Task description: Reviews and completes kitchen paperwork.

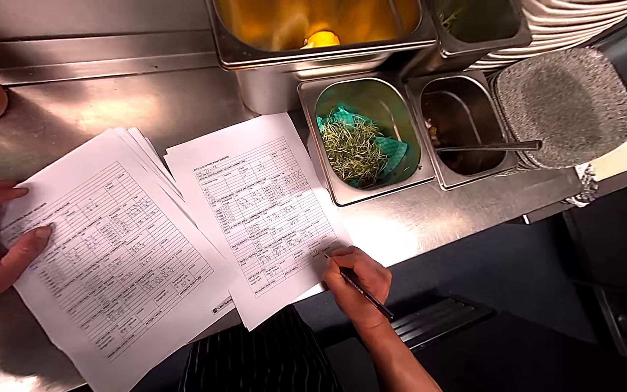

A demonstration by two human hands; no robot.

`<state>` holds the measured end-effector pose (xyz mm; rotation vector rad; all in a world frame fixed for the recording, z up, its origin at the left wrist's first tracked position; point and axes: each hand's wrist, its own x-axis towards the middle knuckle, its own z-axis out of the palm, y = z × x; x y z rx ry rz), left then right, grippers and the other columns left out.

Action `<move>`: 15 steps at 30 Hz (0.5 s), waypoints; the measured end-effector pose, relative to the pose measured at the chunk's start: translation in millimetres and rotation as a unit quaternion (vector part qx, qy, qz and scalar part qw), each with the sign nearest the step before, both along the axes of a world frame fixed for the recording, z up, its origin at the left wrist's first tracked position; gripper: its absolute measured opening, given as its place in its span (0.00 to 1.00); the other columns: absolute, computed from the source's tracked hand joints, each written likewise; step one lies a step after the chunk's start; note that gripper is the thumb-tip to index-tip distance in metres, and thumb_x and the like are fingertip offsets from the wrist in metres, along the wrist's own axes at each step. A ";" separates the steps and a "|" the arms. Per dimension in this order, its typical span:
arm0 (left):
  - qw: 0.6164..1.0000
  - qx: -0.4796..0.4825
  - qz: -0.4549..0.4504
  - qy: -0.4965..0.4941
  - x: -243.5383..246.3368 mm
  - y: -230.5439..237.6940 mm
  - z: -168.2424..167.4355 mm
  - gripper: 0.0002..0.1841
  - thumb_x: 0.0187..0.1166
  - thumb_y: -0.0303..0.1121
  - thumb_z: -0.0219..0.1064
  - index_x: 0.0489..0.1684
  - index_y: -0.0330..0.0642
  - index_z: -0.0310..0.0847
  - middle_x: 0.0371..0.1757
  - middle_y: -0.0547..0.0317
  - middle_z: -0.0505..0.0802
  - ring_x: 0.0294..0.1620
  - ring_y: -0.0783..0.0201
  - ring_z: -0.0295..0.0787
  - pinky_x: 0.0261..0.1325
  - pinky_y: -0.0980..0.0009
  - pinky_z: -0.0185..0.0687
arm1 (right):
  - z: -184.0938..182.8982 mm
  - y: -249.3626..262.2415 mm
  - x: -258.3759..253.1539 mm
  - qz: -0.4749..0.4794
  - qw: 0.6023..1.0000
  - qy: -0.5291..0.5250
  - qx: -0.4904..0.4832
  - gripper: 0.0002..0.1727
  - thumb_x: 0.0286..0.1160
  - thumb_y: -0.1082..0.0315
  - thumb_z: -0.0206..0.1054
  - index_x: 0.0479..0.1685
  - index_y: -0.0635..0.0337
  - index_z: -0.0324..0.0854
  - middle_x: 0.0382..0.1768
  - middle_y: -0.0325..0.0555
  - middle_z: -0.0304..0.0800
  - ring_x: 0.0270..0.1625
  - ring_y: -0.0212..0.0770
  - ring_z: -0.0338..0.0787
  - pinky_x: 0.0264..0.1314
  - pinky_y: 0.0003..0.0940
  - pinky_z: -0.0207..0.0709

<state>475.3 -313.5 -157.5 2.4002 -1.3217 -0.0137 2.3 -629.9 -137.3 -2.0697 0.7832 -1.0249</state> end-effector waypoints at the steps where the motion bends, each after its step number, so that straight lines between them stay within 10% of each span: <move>1: 1.000 -0.001 0.002 -0.002 1.5 2.1 -1.9 0.41 0.75 0.61 0.59 0.80 0.37 0.71 0.84 0.40 0.73 0.86 0.43 0.65 0.87 0.47 0.59 | -0.1 0.4 1.1 -0.001 1.000 0.005 -0.006 0.07 0.63 0.71 0.71 0.19 0.57 0.86 0.25 0.38 0.92 0.29 0.27 0.90 0.29 0.20 0.85; 15: 1.000 0.006 -0.011 -0.026 -12.5 -17.3 30.5 0.44 0.72 0.65 0.55 0.72 0.30 0.76 0.76 0.29 0.79 0.75 0.26 0.73 0.74 0.30 0.62 | 2.4 0.9 6.3 -0.057 0.998 -0.008 0.018 0.06 0.62 0.70 0.71 0.20 0.57 0.86 0.26 0.38 0.92 0.28 0.26 0.90 0.30 0.20 0.85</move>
